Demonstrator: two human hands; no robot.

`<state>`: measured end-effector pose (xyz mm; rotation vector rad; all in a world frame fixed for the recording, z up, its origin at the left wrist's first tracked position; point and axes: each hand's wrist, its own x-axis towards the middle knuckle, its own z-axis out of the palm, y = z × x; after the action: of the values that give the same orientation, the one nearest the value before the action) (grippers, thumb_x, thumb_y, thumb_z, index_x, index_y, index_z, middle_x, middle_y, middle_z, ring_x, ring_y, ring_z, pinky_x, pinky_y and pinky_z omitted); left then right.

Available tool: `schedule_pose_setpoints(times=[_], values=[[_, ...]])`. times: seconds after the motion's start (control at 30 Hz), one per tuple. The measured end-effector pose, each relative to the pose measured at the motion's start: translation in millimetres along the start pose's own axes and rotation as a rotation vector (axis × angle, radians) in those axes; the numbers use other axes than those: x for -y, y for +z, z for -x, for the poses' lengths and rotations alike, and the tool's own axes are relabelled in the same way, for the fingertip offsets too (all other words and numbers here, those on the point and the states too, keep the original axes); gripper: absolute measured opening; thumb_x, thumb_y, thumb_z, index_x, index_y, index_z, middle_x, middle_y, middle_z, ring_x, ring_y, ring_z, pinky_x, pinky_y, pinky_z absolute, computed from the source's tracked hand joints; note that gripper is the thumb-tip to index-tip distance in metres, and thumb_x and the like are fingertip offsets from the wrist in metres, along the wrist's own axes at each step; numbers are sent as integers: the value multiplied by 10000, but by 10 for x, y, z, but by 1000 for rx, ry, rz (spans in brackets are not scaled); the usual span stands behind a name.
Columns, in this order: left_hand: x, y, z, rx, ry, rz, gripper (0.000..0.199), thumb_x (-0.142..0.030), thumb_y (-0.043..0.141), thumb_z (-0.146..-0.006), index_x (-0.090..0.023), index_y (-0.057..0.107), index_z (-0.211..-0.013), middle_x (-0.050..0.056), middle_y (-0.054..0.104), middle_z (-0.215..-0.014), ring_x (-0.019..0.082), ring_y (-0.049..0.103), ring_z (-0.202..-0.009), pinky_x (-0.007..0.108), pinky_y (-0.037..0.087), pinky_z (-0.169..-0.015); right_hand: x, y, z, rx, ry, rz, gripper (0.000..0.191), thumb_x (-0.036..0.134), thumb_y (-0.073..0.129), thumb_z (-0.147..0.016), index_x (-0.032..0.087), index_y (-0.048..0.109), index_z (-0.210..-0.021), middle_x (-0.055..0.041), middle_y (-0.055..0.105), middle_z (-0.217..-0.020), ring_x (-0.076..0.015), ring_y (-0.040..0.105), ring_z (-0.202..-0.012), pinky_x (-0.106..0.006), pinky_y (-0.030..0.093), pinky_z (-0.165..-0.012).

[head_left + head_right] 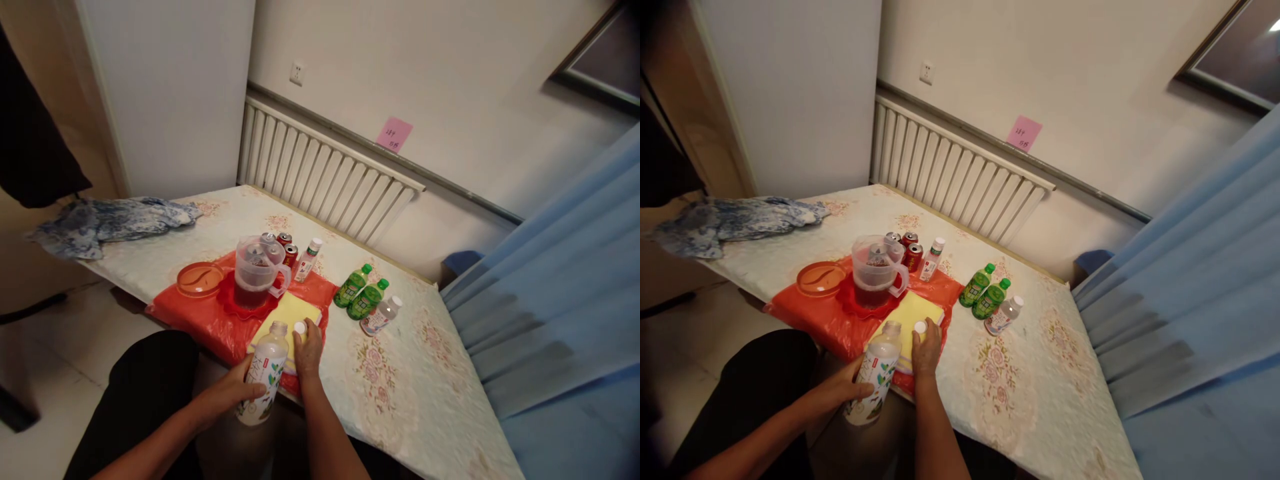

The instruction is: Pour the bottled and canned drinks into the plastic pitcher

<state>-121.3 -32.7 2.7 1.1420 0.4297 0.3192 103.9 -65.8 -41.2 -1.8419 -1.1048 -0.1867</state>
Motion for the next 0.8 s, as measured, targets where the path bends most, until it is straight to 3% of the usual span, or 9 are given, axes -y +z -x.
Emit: schedule_pose_setpoints(times=[0.53, 0.8], values=[[-7, -6, -31, 3, 18, -7, 915, -544, 849, -591, -189, 444, -1331, 129, 656, -1241, 361, 585, -1156, 449, 467, -952, 26, -11, 7, 9, 27, 8, 375, 253, 564, -849, 128, 618, -1198, -143, 660, -1104, -271, 591, -1056, -408, 465, -950], [-116, 132, -83, 16, 28, -9, 967, -543, 838, -609, -190, 411, -1403, 121, 655, -1227, 335, 607, -1100, 436, 468, -949, 53, -14, 18, 6, 55, -2, 393, 255, 551, -857, 108, 619, -1215, -163, 657, -1130, -282, 579, -1081, -426, 457, -974]])
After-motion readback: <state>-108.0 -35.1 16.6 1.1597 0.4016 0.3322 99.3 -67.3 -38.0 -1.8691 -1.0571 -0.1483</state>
